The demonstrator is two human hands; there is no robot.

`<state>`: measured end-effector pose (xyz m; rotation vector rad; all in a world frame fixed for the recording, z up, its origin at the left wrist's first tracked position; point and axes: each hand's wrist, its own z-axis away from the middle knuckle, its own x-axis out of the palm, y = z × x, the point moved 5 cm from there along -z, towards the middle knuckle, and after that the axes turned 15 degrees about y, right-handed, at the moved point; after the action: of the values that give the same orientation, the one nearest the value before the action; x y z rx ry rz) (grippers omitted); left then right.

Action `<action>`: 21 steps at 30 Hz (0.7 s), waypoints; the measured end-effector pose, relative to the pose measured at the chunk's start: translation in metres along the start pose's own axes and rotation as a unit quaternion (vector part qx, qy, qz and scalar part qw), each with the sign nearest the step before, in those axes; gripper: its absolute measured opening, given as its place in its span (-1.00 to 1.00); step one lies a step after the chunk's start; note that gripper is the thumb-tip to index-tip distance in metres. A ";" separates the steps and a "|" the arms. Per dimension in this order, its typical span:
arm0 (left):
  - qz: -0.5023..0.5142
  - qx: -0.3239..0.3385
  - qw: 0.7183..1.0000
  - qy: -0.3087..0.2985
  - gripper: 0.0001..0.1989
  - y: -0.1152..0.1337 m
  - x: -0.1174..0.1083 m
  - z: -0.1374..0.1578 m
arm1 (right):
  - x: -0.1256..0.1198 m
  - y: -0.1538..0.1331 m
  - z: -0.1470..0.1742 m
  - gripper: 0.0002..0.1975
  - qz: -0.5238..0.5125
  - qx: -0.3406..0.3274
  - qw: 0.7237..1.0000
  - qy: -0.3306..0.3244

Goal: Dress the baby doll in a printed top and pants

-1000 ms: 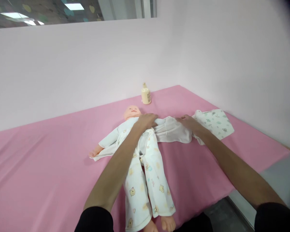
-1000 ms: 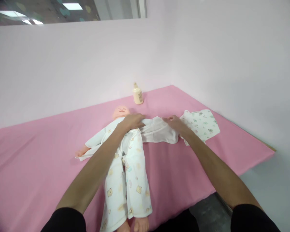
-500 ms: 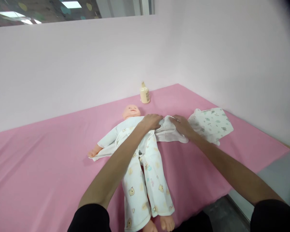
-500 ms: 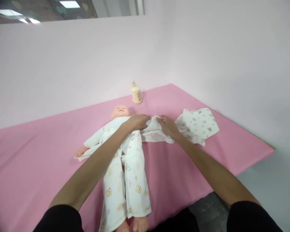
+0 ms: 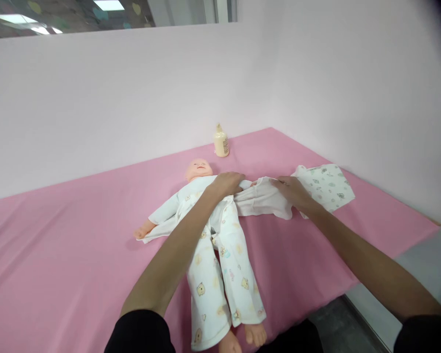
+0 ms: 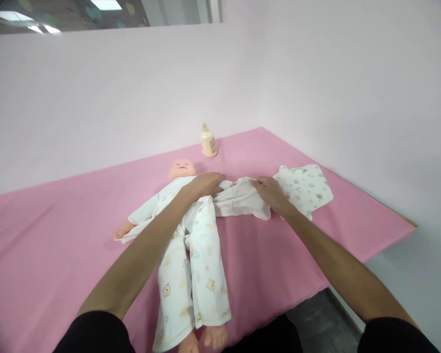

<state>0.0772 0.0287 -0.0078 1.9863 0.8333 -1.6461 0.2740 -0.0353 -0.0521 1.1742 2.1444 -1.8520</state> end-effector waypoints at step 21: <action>-0.011 0.015 1.000 0.019 -0.66 0.018 0.009 -0.002 | -0.013 0.000 0.009 -0.62 -0.057 0.079 0.989 -0.114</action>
<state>0.0921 0.0182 -0.0167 2.0426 0.8528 -1.6470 0.2796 -0.0495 -0.0479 0.8286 2.0105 -2.1216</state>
